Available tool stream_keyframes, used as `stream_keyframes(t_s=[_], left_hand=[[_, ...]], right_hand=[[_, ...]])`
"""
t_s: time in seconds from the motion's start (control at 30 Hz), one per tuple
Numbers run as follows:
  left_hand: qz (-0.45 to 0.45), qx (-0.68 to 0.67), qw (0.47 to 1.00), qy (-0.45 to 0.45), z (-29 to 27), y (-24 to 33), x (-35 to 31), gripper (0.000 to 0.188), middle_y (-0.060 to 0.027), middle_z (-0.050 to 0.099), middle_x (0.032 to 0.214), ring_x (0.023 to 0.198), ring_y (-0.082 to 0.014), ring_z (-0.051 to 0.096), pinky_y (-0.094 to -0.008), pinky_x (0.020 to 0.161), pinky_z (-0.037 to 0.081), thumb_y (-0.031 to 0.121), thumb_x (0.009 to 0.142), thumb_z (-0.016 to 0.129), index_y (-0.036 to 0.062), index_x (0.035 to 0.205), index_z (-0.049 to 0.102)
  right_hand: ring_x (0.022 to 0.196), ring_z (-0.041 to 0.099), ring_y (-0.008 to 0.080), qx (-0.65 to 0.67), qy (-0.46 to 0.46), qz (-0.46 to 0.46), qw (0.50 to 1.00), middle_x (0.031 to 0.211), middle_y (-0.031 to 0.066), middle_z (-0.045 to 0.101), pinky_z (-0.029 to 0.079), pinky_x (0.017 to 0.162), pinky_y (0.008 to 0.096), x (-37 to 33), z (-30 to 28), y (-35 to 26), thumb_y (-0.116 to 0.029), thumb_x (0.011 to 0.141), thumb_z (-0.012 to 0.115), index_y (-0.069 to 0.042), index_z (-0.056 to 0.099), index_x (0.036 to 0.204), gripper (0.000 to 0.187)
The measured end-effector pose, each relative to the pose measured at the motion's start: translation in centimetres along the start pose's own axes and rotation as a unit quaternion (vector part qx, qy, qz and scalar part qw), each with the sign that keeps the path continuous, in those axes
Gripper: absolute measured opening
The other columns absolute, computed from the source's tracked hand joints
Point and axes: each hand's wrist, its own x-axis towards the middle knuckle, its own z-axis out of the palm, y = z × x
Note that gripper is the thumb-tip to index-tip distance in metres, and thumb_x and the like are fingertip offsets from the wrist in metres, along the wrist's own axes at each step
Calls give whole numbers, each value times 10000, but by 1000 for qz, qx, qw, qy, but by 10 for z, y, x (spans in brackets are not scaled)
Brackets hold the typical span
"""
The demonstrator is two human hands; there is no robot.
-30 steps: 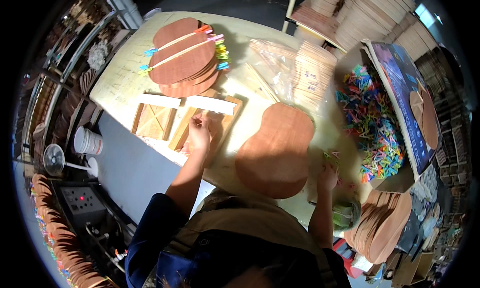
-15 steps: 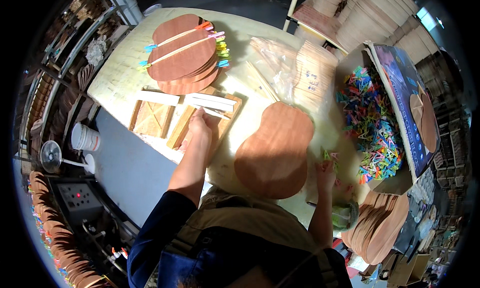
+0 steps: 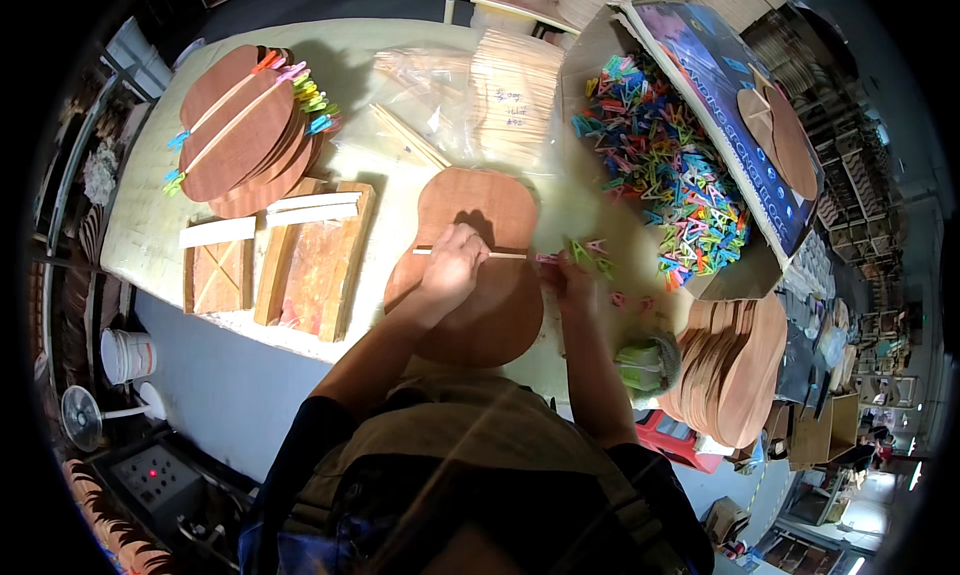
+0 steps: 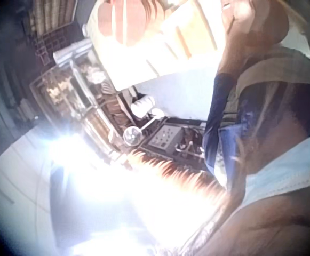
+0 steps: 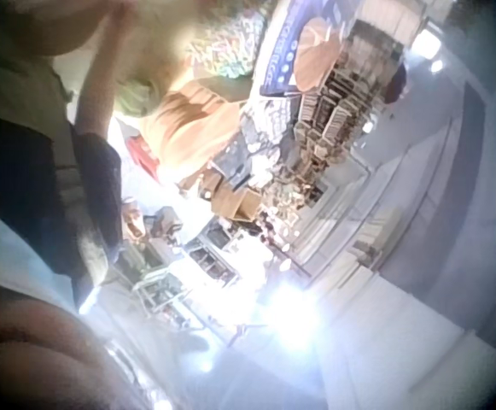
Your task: The person assembles wooden circular pieces by inserting thin wooden sticks into pre-drilled holes and securing them with colorful plastic clips. The person handles the components one at a time, picking up circles, sticks, and clips from the table to create finished units.
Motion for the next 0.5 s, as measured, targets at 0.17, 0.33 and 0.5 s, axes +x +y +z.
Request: stream_keyframes(t_s=[0.17,0.33,0.5], left_hand=[[16,-2,1000,19,15,-9,-1,68,-136,571,934,905,-323,523,-396,794,434,-2,704,601,32,706,542],[1,-26,999,22,18,-16,-2,84,-143,592,961,919,-335,548,-398,810,448,-5,695,616,37,701,543],[-15,-43,999,25,15,-14,-4,88,-136,601,948,912,-327,557,-393,819,447,-12,697,624,33,703,548]], right_hand=[[662,611,168,61,18,44,997,813,91,642,512,586,287,14,-7,24,-154,868,592,3,609,916,165],[756,619,179,38,-28,106,993,844,84,646,500,674,311,15,-12,32,-205,876,587,-36,615,945,185],[787,615,239,-573,128,-202,784,946,115,615,482,721,334,6,-11,-15,-289,879,567,-54,584,986,259]])
